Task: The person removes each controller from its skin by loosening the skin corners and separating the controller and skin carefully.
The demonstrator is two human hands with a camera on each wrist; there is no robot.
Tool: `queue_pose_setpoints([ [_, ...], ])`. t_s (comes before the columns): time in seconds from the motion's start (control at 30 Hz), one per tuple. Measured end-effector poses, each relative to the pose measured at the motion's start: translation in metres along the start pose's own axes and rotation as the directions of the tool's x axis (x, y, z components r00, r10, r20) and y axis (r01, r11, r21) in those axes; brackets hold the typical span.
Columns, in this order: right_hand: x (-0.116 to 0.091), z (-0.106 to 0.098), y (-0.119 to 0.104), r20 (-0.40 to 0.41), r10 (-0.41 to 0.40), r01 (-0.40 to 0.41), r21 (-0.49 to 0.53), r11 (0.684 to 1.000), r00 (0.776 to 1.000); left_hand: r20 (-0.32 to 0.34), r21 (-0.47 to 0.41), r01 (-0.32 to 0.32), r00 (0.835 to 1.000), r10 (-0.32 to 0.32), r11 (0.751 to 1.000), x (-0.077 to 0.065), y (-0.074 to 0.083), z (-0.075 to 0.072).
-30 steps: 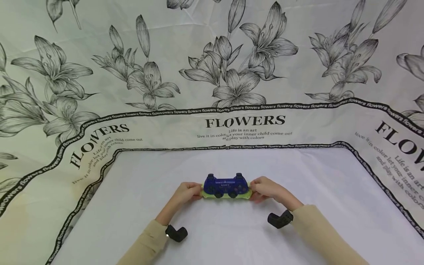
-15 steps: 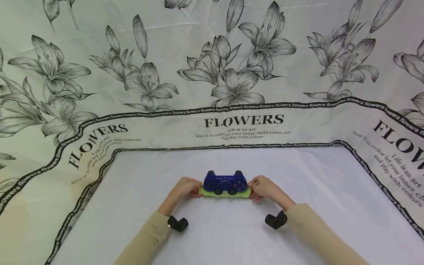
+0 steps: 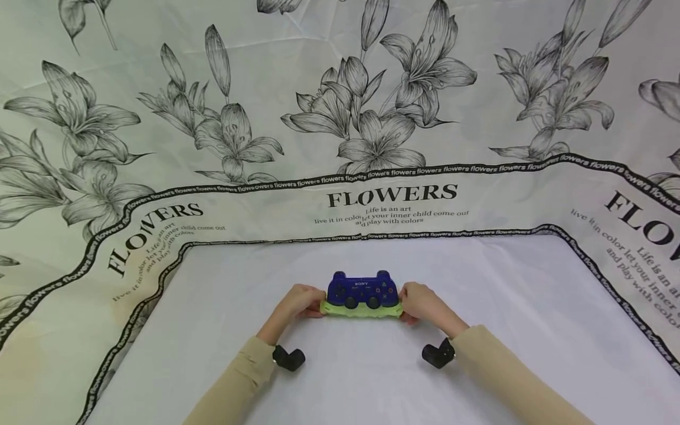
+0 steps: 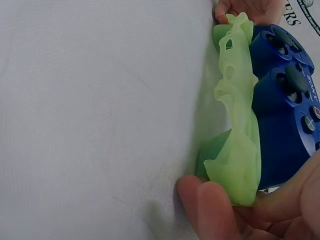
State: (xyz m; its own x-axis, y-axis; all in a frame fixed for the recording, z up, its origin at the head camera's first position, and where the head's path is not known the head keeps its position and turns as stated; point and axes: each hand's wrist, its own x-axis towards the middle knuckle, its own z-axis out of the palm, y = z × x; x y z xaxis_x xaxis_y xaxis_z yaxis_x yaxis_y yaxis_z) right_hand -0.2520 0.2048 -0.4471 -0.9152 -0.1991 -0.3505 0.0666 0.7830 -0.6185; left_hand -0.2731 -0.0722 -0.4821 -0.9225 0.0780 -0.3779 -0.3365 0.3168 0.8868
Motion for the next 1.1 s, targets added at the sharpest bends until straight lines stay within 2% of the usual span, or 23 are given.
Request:
queue_pose_setpoints([
  [0.13,-0.002,0.002,0.001,-0.004,-0.004,0.004,0.006,1.0,1.0,0.001,-0.021,-0.017,1.0,0.017,1.0,-0.002,-0.004,0.002],
  [0.27,-0.004,0.008,0.008,0.019,-0.012,0.011,0.073,0.997,1.0,0.002,-0.03,-0.043,0.999,0.043,0.999,-0.006,-0.01,0.004],
  [0.5,-0.006,0.009,0.015,0.102,-0.102,0.08,0.201,0.976,0.989,-0.022,-0.062,-0.087,0.996,0.086,0.994,-0.006,-0.015,0.004],
  [0.6,-0.005,0.008,0.016,0.099,-0.12,0.097,0.206,0.974,0.988,-0.017,-0.107,-0.107,0.994,0.106,0.988,-0.02,-0.005,0.003],
  [0.73,-0.007,0.014,0.017,0.041,-0.141,0.131,0.183,0.974,0.989,-0.029,-0.14,-0.158,0.987,0.156,0.977,-0.043,0.007,0.002],
  [0.8,-0.008,0.016,0.018,0.016,-0.167,0.161,0.179,0.97,0.986,-0.045,-0.144,-0.166,0.986,0.161,0.975,-0.046,0.007,0.002],
  [0.9,-0.01,0.02,0.02,-0.002,-0.181,0.178,0.195,0.965,0.983,-0.06,-0.142,-0.169,0.985,0.162,0.975,-0.042,0.002,0.004],
  [1.1,-0.014,0.022,0.019,-0.012,-0.148,0.146,0.273,0.951,0.989,-0.078,-0.149,-0.196,0.979,0.186,0.969,-0.019,-0.02,0.01],
])
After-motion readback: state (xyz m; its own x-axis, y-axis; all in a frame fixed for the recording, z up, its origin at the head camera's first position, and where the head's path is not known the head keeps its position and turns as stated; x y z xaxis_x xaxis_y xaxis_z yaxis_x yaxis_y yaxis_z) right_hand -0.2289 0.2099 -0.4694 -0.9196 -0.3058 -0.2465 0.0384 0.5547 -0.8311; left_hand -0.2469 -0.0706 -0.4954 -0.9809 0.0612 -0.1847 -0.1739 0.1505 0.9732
